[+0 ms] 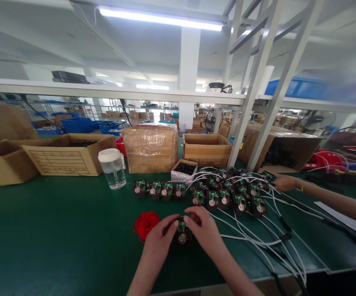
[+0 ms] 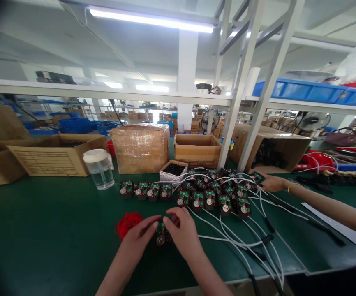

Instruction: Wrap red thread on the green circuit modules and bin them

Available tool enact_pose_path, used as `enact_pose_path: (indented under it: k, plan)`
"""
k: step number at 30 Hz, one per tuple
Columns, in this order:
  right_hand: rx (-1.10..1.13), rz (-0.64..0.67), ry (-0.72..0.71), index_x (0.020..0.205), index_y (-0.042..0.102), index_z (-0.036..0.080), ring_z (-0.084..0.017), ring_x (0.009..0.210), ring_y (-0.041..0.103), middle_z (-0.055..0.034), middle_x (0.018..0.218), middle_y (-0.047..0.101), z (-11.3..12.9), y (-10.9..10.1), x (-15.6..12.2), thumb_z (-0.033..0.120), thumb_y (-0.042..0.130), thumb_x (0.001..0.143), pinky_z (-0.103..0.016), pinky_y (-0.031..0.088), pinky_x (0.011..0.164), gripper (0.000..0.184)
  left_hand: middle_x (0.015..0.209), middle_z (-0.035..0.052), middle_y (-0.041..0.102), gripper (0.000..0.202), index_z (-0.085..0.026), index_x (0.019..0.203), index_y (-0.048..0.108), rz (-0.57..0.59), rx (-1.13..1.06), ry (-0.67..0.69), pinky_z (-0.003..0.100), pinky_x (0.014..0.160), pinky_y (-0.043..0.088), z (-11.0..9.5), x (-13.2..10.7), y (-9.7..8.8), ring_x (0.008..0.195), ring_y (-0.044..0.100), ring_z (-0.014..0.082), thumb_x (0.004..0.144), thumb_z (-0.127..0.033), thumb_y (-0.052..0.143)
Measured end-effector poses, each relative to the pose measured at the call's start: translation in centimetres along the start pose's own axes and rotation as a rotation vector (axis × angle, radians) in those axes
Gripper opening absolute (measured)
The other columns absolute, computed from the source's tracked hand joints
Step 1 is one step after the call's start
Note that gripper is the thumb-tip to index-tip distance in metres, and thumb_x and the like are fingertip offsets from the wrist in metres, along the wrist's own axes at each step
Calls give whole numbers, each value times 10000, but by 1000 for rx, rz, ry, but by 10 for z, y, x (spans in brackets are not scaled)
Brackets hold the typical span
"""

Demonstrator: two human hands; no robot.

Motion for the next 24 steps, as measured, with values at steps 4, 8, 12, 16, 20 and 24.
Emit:
enact_pose_path:
  k: [4, 8, 12, 16, 20, 24]
  plan:
    - [21, 45, 27, 829, 719, 214, -176, 749, 577, -11, 832, 562, 1, 6, 6, 241, 656, 809, -286, 466, 678, 72, 1184, 63, 753, 429, -234, 1172, 732, 13, 45, 2, 419, 1049, 464, -1, 3, 2, 1144, 660, 273, 849, -450, 550]
    - [96, 99, 59, 876, 729, 218, -182, 776, 587, -10, 842, 588, -11, 8, 4, 257, 638, 828, -290, 466, 709, 110, 1137, 71, 756, 431, -234, 1187, 728, 29, 65, 36, 425, 1022, 488, 0, 3, 2, 1102, 674, 270, 858, -428, 528]
    - [12, 129, 3, 928, 737, 211, -183, 781, 621, -28, 862, 644, -11, 2, 7, 324, 598, 892, -279, 485, 691, 183, 1245, 69, 723, 434, -237, 1244, 695, 31, 48, 83, 434, 1093, 451, 8, 0, -1, 1193, 640, 264, 885, -387, 503]
    - [-255, 27, -88, 1023, 709, 186, -165, 684, 640, -22, 802, 686, 3, -22, 52, 334, 512, 954, -258, 505, 610, 256, 1373, 38, 662, 455, -261, 1333, 632, 23, 12, 55, 439, 1166, 384, 26, -3, -5, 1319, 564, 262, 936, -415, 471]
    - [-456, -15, -123, 996, 706, 172, -186, 878, 660, -44, 925, 708, 14, -34, 138, 209, 543, 944, -321, 526, 832, 175, 1406, 33, 637, 472, -241, 1367, 602, 14, 2, 86, 412, 1173, 380, 37, -3, -3, 1359, 530, 254, 961, -410, 429]
    - [-677, 119, -88, 1092, 659, 167, -203, 984, 654, -65, 1119, 671, 7, -8, 215, 317, 623, 977, -410, 551, 885, 193, 1340, 35, 686, 469, -223, 1354, 612, -26, 13, 85, 356, 1129, 435, 46, 2, 0, 1293, 594, 230, 958, -380, 416]
Point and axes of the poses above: each hand's wrist, its own x-axis towards the middle knuckle, its own y-axis out of the palm, z = x × y, the point moved 6 cm from there along x, towards the middle knuckle
